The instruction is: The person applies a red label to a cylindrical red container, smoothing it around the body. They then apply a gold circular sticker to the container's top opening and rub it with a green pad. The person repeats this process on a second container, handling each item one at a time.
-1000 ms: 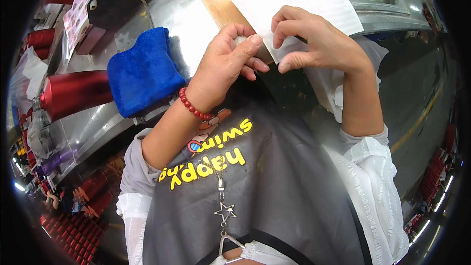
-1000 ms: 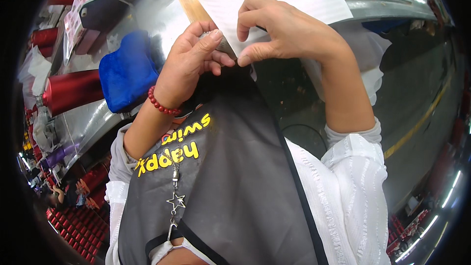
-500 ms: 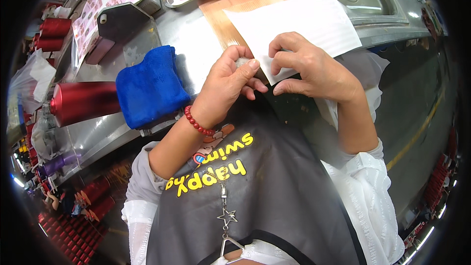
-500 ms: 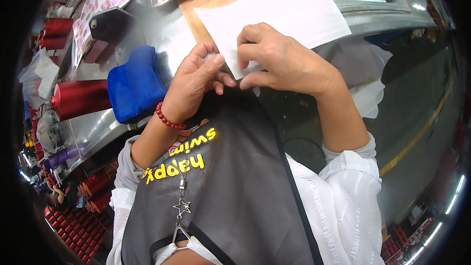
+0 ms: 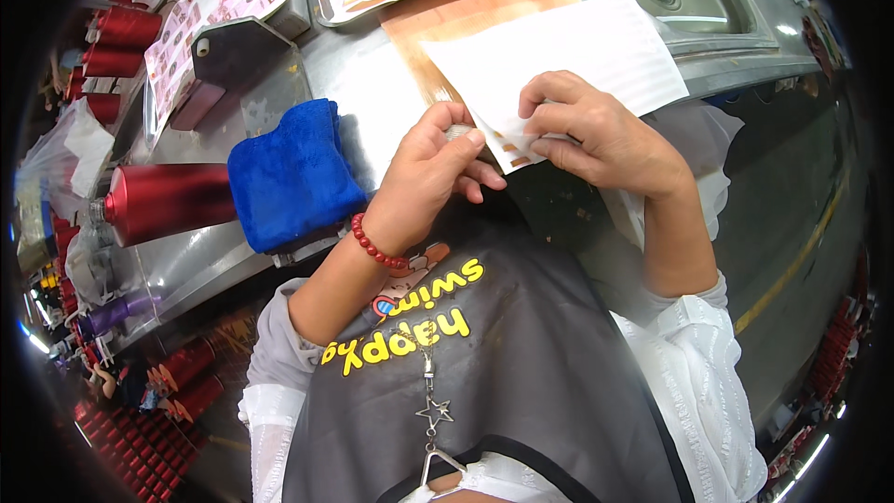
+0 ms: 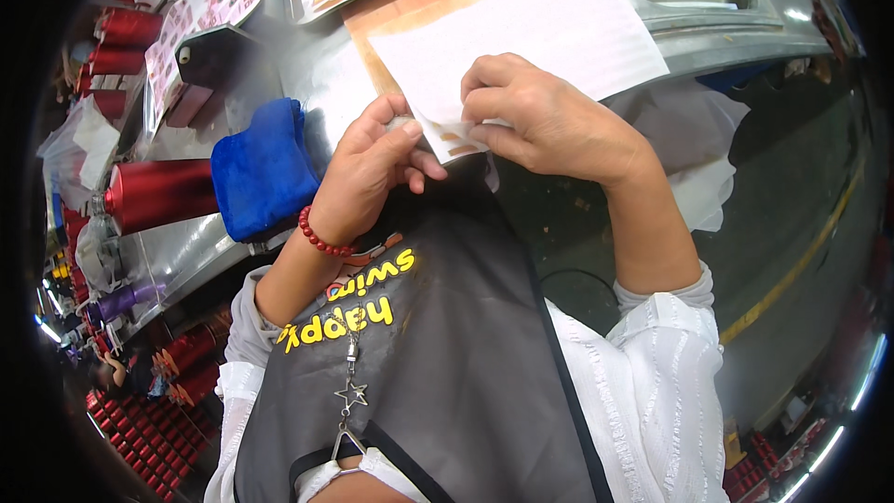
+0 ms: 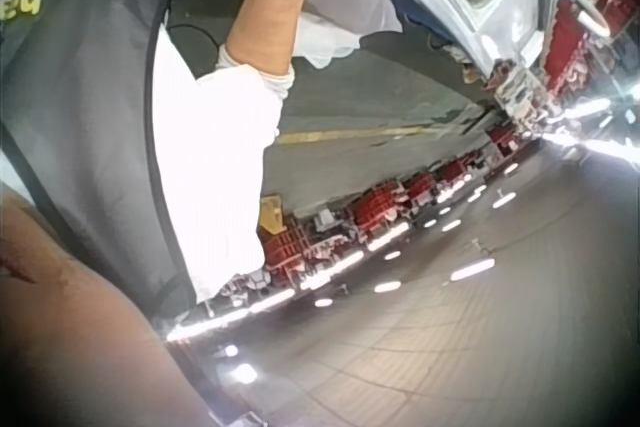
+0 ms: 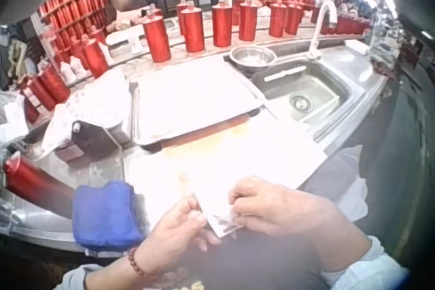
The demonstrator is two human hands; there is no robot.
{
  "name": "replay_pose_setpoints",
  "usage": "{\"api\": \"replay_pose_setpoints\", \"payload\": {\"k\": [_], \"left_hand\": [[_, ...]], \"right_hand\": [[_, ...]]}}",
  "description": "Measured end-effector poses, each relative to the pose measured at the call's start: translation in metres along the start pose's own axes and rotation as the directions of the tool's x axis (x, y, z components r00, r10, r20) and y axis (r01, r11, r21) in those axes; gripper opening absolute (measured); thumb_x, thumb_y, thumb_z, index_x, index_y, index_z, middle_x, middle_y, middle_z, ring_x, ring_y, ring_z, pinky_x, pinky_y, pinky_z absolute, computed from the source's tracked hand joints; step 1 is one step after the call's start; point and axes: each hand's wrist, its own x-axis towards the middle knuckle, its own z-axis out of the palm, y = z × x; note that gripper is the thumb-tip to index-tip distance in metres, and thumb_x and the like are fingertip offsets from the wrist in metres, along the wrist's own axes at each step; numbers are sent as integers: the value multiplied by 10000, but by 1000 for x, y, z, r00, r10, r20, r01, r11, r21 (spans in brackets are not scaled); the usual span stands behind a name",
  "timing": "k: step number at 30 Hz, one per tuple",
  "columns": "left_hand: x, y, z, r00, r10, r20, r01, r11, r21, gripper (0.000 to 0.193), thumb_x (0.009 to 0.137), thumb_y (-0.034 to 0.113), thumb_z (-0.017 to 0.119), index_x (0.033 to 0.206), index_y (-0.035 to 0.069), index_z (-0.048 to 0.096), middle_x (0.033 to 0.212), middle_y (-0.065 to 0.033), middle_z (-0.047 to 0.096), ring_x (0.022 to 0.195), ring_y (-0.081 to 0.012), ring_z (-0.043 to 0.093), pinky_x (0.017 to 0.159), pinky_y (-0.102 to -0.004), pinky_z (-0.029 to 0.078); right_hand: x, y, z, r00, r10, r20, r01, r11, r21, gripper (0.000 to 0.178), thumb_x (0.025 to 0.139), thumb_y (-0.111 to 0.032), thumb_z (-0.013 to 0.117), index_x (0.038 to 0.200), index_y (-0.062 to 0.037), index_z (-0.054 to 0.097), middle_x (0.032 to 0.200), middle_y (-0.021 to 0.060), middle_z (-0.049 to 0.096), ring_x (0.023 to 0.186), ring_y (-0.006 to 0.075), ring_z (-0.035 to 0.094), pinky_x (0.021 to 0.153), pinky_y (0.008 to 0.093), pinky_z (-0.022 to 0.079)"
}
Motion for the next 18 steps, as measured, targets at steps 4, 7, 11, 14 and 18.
{"api": "replay_pose_setpoints", "payload": {"k": [4, 7, 11, 14, 18], "left_hand": [[-2, 13, 4, 996, -18, -93, 24, 998, 62, 422, 1021, 324, 543, 1284, -4, 505, 1002, -109, 660, 800, -146, 697, 611, -203, 527], [3, 19, 1, 994, -23, -110, 36, 993, 117, 543, 1020, 416, 532, 1314, -39, 491, 1099, -164, 655, 812, -161, 703, 604, -208, 536], [15, 31, 3, 997, -1, -77, 4, 999, 43, 691, 987, 576, 518, 1299, -40, 493, 1131, -165, 638, 823, -168, 699, 635, -218, 560], [18, 36, 8, 1000, 4, -11, -4, 1000, 15, 680, 959, 567, 587, 1267, -32, 499, 1075, -150, 643, 818, -159, 689, 645, -231, 570], [16, 22, -1, 998, 50, 26, -51, 998, 40, 525, 946, 317, 678, 1291, -24, 478, 1040, -133, 665, 831, -158, 692, 639, -240, 574]], "right_hand": [[-5, 6, -17, 982, 93, -167, -81, 994, 77, 73, 868, -30, 626, 930, 8, 634, 1063, 96, 606, 891, 224, 593, 792, 300, 483], [-20, 22, -23, 874, 416, -249, -163, 735, 658, 80, 919, -35, 559, 910, 41, 582, 1142, 83, 612, 927, 153, 566, 792, 290, 463], [-18, 16, -21, 898, 315, -307, -126, 853, 507, 58, 896, -28, 576, 909, 28, 588, 1125, 82, 609, 885, 146, 565, 767, 274, 453], [-1, 6, -4, 970, 91, -226, -75, 994, 76, 54, 860, -30, 616, 887, 16, 607, 1052, 80, 603, 875, 164, 579, 762, 268, 458], [-1, 2, 10, 961, 83, -262, -103, 993, -64, 84, 872, -52, 619, 858, 30, 606, 1024, 85, 604, 868, 180, 585, 774, 276, 467]]}}
